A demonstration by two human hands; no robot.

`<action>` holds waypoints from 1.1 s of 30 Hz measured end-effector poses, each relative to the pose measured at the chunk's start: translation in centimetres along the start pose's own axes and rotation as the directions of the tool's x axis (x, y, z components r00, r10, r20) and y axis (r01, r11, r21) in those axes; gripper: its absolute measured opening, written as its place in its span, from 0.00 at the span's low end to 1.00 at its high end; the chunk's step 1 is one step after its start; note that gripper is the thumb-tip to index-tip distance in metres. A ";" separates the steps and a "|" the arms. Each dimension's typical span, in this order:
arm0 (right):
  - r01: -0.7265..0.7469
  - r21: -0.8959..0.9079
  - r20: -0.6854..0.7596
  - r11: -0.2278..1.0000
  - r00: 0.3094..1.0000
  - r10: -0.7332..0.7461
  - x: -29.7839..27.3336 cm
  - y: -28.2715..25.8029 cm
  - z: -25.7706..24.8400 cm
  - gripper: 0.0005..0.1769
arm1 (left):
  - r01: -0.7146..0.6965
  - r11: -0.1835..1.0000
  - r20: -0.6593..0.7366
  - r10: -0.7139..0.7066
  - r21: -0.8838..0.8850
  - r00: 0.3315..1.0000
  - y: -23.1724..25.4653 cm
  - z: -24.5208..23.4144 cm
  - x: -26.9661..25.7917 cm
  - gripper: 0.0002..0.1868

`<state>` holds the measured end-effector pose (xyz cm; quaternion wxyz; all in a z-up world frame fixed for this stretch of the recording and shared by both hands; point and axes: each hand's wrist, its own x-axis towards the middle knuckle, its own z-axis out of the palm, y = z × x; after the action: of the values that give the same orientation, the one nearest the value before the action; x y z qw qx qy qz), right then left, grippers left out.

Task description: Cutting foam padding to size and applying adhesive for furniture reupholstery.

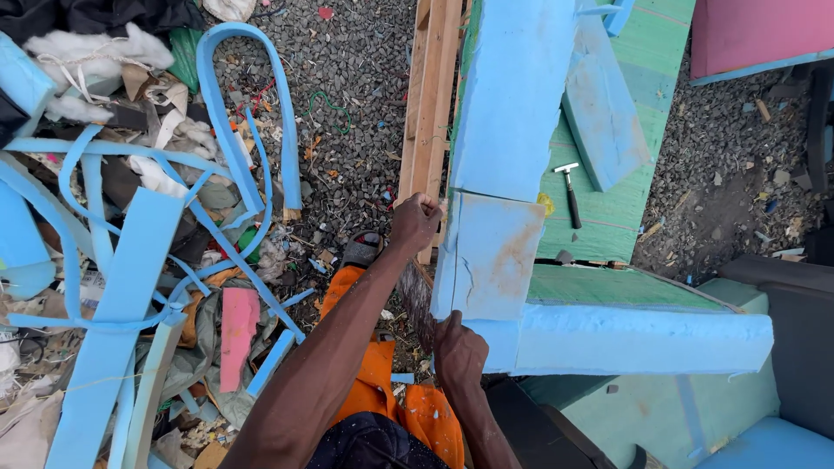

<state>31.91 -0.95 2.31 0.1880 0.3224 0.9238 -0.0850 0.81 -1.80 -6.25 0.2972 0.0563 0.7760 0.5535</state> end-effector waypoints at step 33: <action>0.084 0.096 -0.185 0.992 0.981 -0.065 4.9 -0.7 -1.1 0.14 | 0.016 0.995 -0.117 -0.028 -0.094 0.993 0.8 1.3 -4.1 0.14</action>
<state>27.62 1.54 1.38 0.0829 0.3034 0.9429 -0.1102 4.66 -2.09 -4.13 0.2591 0.0008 0.7661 0.5882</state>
